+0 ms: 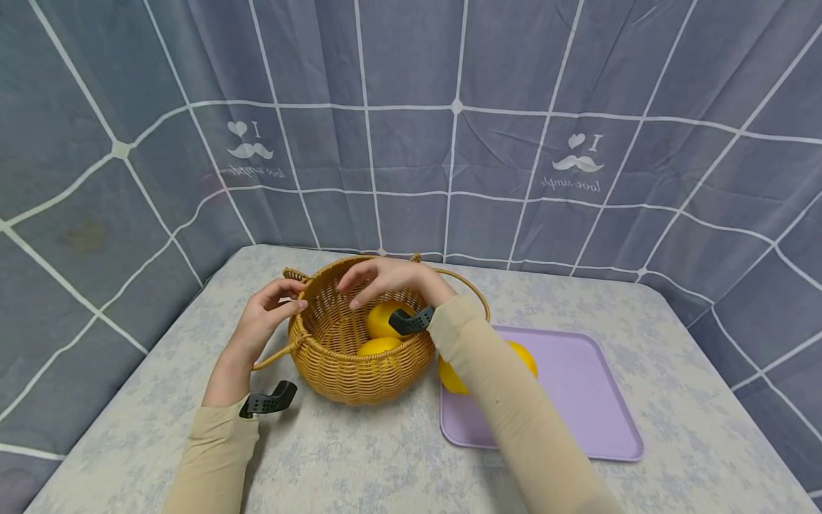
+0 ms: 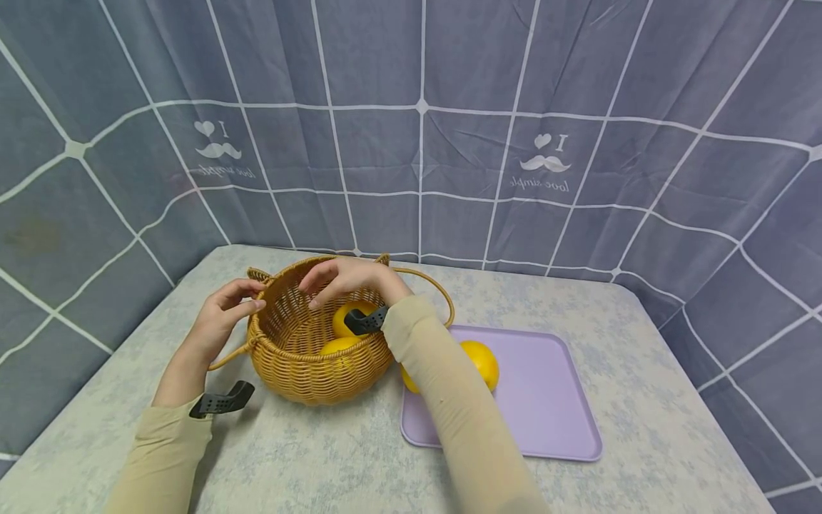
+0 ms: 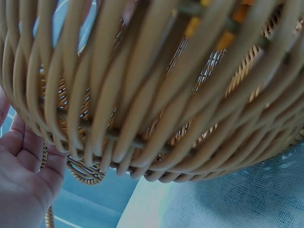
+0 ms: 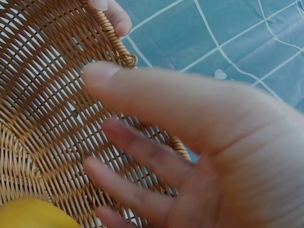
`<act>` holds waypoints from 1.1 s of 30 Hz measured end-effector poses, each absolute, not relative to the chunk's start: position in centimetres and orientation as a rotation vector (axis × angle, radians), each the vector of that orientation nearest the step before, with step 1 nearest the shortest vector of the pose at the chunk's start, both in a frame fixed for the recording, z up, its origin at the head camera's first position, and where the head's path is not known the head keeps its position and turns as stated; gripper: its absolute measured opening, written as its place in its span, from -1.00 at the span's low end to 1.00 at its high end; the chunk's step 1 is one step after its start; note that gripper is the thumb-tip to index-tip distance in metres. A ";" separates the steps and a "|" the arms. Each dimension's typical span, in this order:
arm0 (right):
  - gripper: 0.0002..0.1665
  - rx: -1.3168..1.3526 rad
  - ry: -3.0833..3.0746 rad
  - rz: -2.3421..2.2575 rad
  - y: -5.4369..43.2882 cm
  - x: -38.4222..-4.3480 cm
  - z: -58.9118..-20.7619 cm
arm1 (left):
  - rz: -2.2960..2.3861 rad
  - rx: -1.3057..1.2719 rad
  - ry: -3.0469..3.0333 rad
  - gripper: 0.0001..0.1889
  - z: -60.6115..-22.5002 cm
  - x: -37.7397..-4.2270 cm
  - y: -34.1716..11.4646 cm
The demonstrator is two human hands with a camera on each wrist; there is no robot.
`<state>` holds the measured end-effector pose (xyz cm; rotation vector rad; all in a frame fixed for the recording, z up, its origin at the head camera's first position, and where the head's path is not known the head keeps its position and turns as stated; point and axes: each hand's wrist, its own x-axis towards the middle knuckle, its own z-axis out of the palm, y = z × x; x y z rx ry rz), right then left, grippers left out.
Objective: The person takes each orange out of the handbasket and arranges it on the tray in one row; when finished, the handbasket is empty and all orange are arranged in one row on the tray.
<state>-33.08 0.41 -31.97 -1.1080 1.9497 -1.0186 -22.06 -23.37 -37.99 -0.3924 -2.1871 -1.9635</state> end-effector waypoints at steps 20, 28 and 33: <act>-0.39 -1.034 1.935 -0.803 0.7 -33.2 -32.5 | -1.969 -0.412 -2.171 -0.77 -38.0 -22.1 -23.4; -0.26 -1.060 1.942 -0.718 0.7 -33.1 -32.4 | -1.966 -0.408 -2.172 -0.78 -38.0 -22.1 -23.4; -0.20 -1.062 1.924 -0.659 0.7 -33.1 -32.3 | -1.954 -0.398 -2.184 -0.78 -37.9 -22.0 -23.3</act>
